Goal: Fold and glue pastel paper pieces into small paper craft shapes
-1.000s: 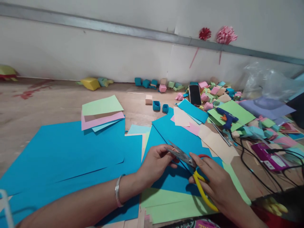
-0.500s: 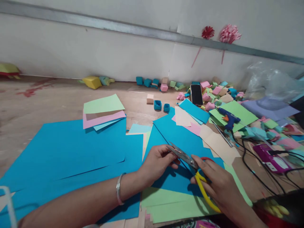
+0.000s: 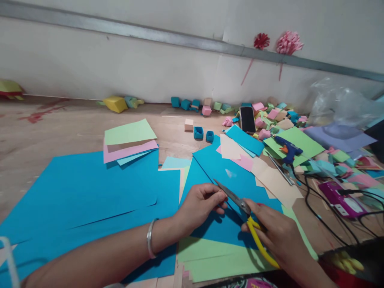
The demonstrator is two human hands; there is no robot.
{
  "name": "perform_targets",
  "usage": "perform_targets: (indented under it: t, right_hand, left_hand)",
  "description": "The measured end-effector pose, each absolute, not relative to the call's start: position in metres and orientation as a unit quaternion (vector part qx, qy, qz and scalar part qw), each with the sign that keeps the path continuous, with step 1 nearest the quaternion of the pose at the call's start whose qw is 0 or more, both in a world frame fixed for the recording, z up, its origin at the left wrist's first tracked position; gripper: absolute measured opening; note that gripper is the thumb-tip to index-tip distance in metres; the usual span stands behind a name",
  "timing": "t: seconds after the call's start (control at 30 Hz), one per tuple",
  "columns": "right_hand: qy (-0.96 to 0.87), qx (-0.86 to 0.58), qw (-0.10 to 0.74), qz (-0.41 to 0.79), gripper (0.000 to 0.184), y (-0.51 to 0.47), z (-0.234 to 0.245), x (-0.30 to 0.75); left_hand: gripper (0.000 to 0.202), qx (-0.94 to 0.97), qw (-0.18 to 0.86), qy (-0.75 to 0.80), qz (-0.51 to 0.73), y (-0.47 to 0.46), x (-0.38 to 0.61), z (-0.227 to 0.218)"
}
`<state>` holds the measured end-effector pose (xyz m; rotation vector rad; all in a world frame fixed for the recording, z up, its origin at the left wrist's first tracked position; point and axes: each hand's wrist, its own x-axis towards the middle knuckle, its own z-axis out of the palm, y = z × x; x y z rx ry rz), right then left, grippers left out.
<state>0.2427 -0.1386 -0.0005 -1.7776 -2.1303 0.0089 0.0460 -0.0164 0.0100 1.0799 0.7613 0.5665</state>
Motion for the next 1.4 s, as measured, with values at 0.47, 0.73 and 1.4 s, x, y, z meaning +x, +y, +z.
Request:
perform_targets:
  t: [0.47, 0.73, 1.4]
  right_hand:
    - [-0.571, -0.816, 0.065, -0.068, 0.044, -0.110, 0.019, 0.332]
    - [-0.594, -0.797, 0.100, -0.052, 0.042, -0.121, 0.002, 0.352]
    - [-0.674, -0.657, 0.308, 0.138, 0.025, -0.112, 0.045, 0.267]
  left_hand:
    - [0.036, 0.472, 0.763, 0.375, 0.232, -0.011, 0.047, 0.016]
    - [0.041, 0.496, 0.754, 0.374, 0.215, -0.008, 0.048, 0.010]
    - [0.037, 0.522, 0.720, 0.374, 0.264, -0.013, 0.048, 0.011]
